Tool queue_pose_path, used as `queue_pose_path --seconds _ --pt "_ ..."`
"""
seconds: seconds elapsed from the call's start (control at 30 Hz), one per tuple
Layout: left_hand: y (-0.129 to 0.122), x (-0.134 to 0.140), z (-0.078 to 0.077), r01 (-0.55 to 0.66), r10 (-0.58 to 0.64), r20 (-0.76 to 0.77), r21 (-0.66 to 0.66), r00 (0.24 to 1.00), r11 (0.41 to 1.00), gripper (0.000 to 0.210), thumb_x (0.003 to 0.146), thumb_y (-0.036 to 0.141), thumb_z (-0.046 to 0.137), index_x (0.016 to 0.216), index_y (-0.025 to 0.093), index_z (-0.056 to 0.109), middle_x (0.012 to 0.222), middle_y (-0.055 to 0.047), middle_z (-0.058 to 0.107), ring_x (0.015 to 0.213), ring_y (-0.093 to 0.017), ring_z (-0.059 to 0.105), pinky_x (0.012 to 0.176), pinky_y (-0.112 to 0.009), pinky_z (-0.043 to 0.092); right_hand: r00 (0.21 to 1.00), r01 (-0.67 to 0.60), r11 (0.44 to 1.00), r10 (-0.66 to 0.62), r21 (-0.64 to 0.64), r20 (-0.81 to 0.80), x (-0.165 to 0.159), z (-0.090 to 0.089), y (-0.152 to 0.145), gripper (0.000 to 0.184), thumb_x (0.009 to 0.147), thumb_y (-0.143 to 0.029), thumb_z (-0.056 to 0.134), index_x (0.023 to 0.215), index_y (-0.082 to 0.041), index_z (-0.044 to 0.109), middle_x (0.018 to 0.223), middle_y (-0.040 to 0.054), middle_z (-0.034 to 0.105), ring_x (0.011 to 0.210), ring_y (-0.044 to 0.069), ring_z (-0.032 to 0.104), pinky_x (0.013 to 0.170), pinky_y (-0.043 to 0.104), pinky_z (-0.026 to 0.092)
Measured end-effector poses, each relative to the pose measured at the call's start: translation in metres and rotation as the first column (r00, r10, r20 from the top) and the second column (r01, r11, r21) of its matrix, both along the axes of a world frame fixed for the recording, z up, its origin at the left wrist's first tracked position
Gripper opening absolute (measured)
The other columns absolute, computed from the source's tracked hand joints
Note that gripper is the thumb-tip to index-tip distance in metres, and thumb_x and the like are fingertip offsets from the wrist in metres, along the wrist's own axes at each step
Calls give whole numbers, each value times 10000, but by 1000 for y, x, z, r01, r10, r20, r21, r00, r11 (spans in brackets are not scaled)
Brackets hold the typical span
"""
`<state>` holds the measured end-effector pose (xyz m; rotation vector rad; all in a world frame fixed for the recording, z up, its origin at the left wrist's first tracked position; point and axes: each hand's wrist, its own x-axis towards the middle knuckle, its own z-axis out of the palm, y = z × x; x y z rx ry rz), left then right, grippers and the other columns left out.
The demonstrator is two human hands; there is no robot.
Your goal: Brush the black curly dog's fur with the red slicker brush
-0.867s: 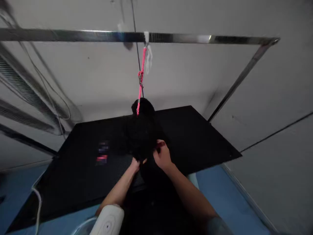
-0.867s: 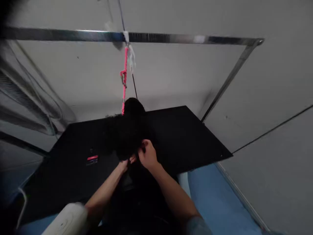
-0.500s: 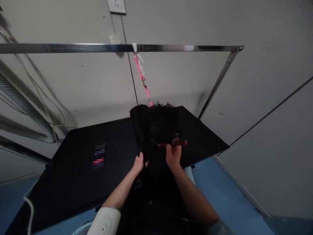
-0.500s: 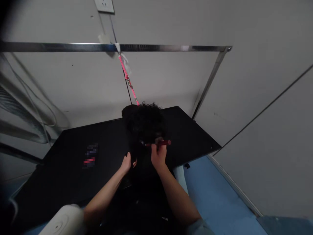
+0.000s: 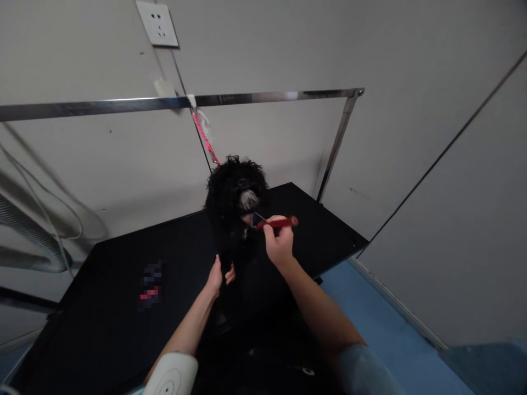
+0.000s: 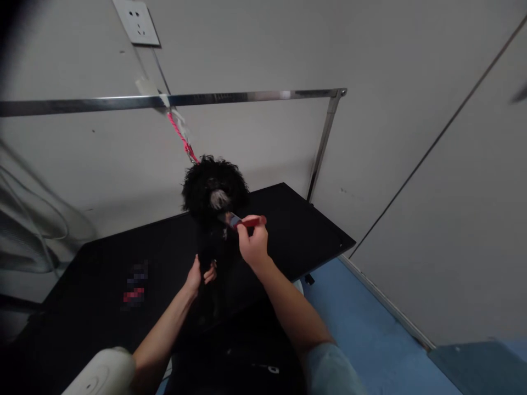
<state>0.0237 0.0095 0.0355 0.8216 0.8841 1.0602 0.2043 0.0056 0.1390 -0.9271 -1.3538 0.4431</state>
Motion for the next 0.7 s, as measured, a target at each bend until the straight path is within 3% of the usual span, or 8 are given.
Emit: queue_pose_path --seconds 0.07,0.13,0.27,0.4,0.5,0.63,0.7 --pt "5 -10 3 95 -95 129 1 987 995 589 862 607 213 595 155 480 336 78 274 263 -56 235 381 -210 287 985 -123 992 119 27 121 -3 2 6 93 764 -236 571 843 -193 545 864 40 604 836 169 601 789 315 475" --pt "9 -19 4 176 -176 219 17 960 984 564 883 564 216 589 155 471 343 86 245 259 -49 208 379 -206 287 951 -251 967 255 -49 176 -7 5 12 82 761 -243 575 824 -197 550 798 22 602 752 158 604 729 302 488" --pt "14 -28 0 251 -247 322 30 914 968 533 906 504 220 589 156 471 351 92 201 260 -45 167 364 -190 248 993 -120 992 120 -27 3 -11 12 25 120 801 -243 518 910 -193 525 843 38 601 747 154 607 726 307 494" --pt "15 -29 -1 257 -255 344 40 904 966 518 919 455 217 586 153 475 353 89 199 262 -46 163 368 -190 247 938 -289 956 293 -47 187 -12 13 31 105 760 -244 574 853 -200 551 812 24 614 754 162 608 751 315 490" --pt "18 -27 0 254 -253 353 45 901 966 505 920 444 232 594 151 484 350 83 222 263 -47 178 370 -189 239 988 -146 988 148 -41 51 -14 11 34 136 809 -239 504 936 -193 528 832 35 611 738 157 609 730 316 495" --pt "20 -23 2 282 -279 353 44 893 958 493 909 450 252 587 156 481 335 77 241 254 -52 196 374 -199 241 920 -297 954 295 -31 257 -18 15 32 101 765 -256 577 846 -200 556 835 34 616 768 170 607 747 315 486" --pt "20 -22 3 285 -279 354 37 893 958 488 902 457 261 578 159 473 330 77 238 251 -53 195 372 -201 231 954 -216 975 221 -46 200 -19 20 30 117 787 -264 548 886 -200 550 815 32 611 732 163 603 721 313 486"
